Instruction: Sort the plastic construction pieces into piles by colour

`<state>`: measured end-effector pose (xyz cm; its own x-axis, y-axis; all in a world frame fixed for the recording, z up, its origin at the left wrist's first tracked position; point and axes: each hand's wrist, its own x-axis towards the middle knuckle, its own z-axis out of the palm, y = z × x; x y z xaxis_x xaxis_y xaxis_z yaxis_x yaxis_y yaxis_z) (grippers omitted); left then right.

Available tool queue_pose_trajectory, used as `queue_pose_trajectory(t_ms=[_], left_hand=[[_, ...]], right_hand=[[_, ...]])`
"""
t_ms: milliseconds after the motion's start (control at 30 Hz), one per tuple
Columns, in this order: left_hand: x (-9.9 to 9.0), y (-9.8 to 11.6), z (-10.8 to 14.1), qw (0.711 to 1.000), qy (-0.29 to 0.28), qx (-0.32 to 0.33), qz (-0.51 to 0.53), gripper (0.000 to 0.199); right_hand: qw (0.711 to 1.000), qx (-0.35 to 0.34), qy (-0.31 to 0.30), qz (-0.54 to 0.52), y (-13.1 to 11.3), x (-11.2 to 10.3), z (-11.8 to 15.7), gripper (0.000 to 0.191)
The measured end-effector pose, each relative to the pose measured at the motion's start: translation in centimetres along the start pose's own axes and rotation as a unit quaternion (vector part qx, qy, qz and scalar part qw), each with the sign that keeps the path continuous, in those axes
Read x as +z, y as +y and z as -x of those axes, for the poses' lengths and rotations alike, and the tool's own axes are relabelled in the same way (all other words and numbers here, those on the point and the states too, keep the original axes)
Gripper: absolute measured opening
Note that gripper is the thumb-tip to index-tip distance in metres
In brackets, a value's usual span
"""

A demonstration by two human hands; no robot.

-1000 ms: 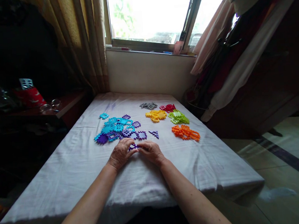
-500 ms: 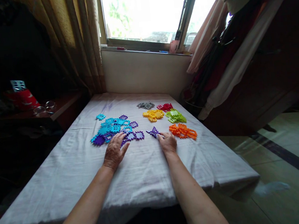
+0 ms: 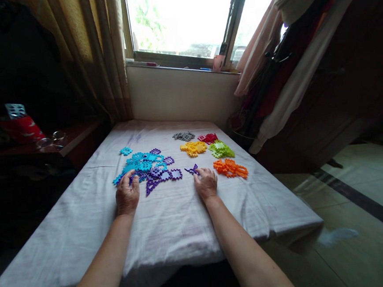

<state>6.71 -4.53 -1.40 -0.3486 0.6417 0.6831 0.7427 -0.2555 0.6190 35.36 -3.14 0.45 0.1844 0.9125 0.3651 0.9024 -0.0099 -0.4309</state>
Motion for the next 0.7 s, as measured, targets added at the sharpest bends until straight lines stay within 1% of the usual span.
queue_pose_trajectory(t_ms=[67, 133, 200, 267, 367, 433, 533, 633, 700], left_hand=[[0.0, -0.5, -0.1, 0.999, 0.002, -0.039, -0.001, 0.039], [0.0, -0.9, 0.0, 0.997, -0.002, -0.073, 0.004, 0.039], [0.1, -1.0, 0.1, 0.996, -0.010, -0.093, 0.010, 0.038], [0.1, -0.9, 0.2, 0.995, -0.015, -0.093, 0.013, 0.038], [0.2, -0.6, 0.3, 0.997, -0.013, -0.070, 0.011, 0.039], [0.2, -0.4, 0.4, 0.998, -0.011, -0.057, 0.009, 0.038], [0.2, -0.1, 0.4, 0.999, -0.009, -0.046, 0.009, 0.037], [0.1, 0.1, 0.4, 0.999, -0.008, -0.041, 0.016, 0.037], [0.0, 0.2, 0.4, 0.999, -0.007, -0.041, 0.021, 0.038]], right_hand=[[0.997, -0.076, -0.023, -0.013, -1.4, 0.6, 0.2, 0.025], [0.989, -0.135, -0.051, -0.012, -2.7, 1.1, 0.4, 0.023], [0.984, -0.161, -0.073, 0.000, -3.7, 1.5, 0.5, 0.018], [0.981, -0.173, -0.086, 0.010, -4.3, 1.7, 0.5, 0.014], [0.979, -0.190, -0.068, 0.006, -4.1, 1.6, 0.6, 0.015], [0.984, -0.175, -0.030, 0.000, -3.3, 1.2, 0.5, 0.015], [0.996, -0.084, 0.023, 0.005, -1.3, 0.5, 0.0, 0.016], [0.999, 0.006, 0.040, 0.017, 0.7, 0.0, -0.5, 0.016], [0.998, 0.037, 0.044, 0.020, 1.7, -0.1, -0.7, 0.016]])
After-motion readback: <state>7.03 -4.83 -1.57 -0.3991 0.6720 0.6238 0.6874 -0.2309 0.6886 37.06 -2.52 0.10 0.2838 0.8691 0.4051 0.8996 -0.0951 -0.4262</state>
